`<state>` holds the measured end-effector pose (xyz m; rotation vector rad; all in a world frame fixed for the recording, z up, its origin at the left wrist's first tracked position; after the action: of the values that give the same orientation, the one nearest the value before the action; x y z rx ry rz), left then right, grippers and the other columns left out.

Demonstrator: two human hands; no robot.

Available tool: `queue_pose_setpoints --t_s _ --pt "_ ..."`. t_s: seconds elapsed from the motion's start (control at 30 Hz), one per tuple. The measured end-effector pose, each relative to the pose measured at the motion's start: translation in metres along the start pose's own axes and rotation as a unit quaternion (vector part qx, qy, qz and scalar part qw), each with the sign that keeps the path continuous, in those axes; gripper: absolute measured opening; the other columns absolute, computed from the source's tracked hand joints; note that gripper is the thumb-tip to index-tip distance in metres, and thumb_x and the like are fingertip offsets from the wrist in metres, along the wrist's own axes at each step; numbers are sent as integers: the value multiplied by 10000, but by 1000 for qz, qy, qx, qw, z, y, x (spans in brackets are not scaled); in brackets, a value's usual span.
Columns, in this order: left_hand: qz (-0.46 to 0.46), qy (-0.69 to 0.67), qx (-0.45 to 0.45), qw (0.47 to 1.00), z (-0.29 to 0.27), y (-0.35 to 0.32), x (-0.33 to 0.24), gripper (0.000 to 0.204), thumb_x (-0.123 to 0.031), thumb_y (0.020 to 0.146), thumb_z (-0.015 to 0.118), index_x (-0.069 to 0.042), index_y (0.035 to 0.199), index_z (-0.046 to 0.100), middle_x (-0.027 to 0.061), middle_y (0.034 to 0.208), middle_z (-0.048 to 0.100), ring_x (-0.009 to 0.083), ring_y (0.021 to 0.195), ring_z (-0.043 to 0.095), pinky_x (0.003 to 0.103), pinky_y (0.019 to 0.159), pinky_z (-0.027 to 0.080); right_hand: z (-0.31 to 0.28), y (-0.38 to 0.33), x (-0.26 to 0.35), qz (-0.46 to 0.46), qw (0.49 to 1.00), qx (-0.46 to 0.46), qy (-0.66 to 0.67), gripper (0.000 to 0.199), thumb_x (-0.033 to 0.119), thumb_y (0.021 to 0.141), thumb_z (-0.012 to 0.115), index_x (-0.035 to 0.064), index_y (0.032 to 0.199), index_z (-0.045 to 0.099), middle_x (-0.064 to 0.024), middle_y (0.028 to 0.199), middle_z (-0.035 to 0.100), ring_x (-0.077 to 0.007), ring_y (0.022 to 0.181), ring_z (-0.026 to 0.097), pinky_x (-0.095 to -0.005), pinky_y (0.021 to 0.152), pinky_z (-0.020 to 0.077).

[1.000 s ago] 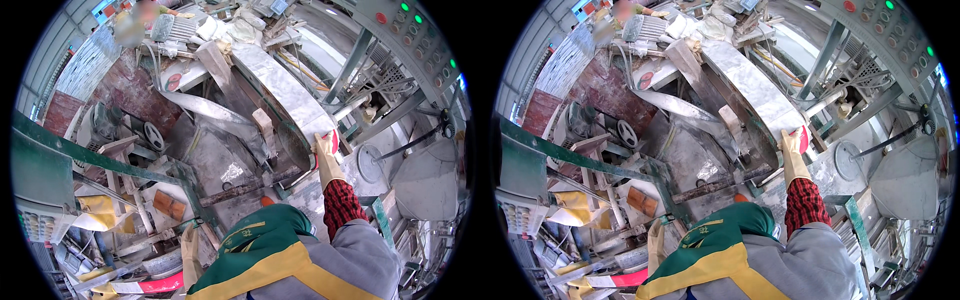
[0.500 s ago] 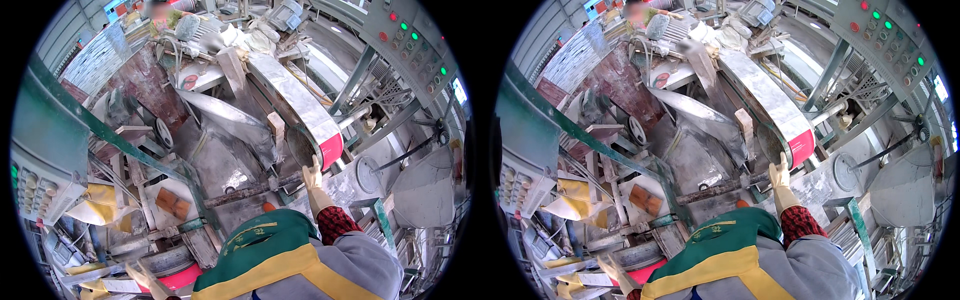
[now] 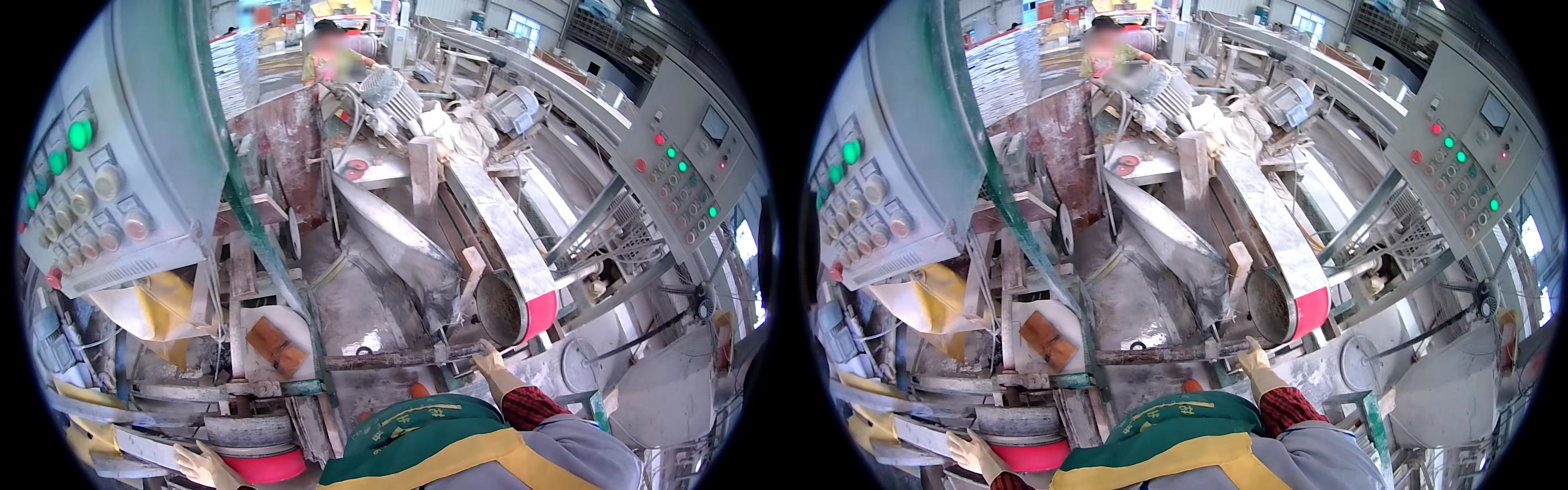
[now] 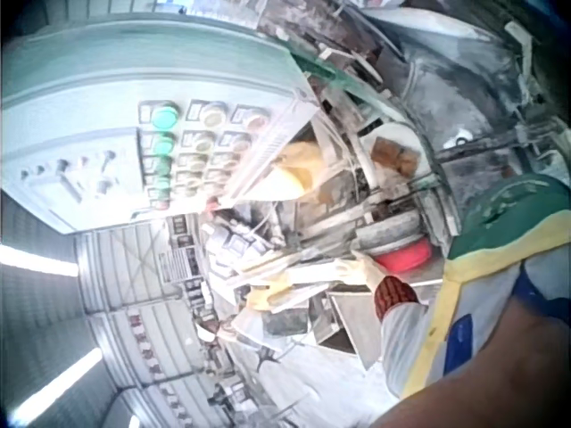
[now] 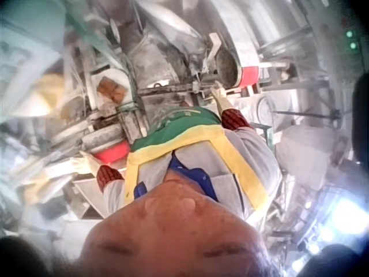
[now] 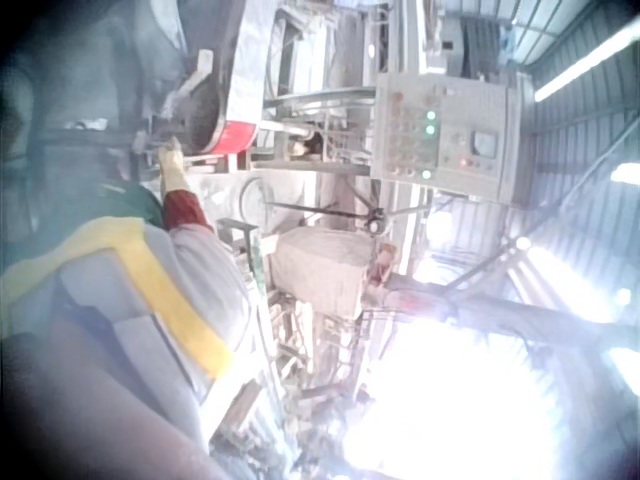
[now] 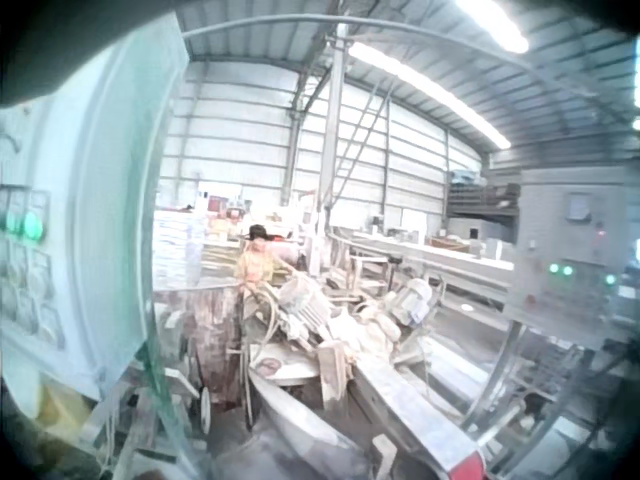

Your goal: The person repeatedly picks up small rectangular pieces from a conveyor belt and places them into a machine hopper. The person wears gloves and an apron while performing this repetitive task in a factory setting.

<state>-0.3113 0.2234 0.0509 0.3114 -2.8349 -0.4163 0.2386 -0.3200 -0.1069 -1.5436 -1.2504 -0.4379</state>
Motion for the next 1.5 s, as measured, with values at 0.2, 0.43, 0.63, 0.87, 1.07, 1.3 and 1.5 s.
queue_pose_setpoints --t_s 0.2,0.43,0.63,0.87,1.07,1.3,1.5 --pt "7 -21 -39 999 0 -5 -13 624 -471 857 529 -174 1377 355 158 1339 418 344 1169 423 434 960 358 40 -8 36 -10 990 63 -122 713 243 751 545 94 1406 306 -114 758 647 -179 634 614 -319 606 495" --pt "145 -37 -268 952 -108 -42 -32 516 -418 859 569 18 1135 571 197 1089 585 407 974 534 507 796 456 53 -8 40 -46 982 97 -156 685 205 742 567 98 1382 348 -153 788 665 -193 715 653 -315 664 512" --pt "141 -20 -309 940 -111 -52 -34 525 -421 838 604 10 1135 564 229 1070 582 412 963 551 493 776 479 32 -4 21 2 981 117 -155 681 238 772 523 108 1403 302 -166 921 659 -217 788 648 -318 757 491" --pt "117 -40 -276 953 -87 -50 -34 493 -425 848 578 -66 1180 528 177 1113 555 348 994 540 457 780 463 -12 29 -39 -9 978 93 -184 690 264 763 539 116 1399 313 -177 959 653 -237 874 631 -322 815 474" --pt "49 -73 -92 992 -35 -43 -26 568 -404 868 530 -146 1350 373 124 1286 444 295 1153 438 436 866 406 -35 46 -74 -82 981 46 -170 689 143 739 594 72 1379 350 -157 803 656 -190 679 644 -303 647 520" --pt "106 -17 -292 950 -79 -74 -37 465 -420 843 580 -102 1177 526 169 1121 546 328 999 537 455 733 461 -45 25 -86 -46 994 14 -95 639 99 745 570 77 1358 389 -167 799 646 -200 623 635 -310 565 518" --pt "132 -10 -397 908 -87 -85 -41 401 -490 816 596 -144 1015 629 137 984 626 328 870 606 463 581 485 -70 10 -114 -21 987 -44 -154 638 263 742 568 122 1344 410 -197 883 665 -301 883 641 -360 817 478"
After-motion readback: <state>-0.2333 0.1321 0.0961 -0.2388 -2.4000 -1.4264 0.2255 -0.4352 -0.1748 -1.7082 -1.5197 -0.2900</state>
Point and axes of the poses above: each hand's wrist, its own y-axis towards the middle knuckle, its own z-axis out of the palm, x = y × z, the point moved 6 cm from there along y, towards the middle knuckle
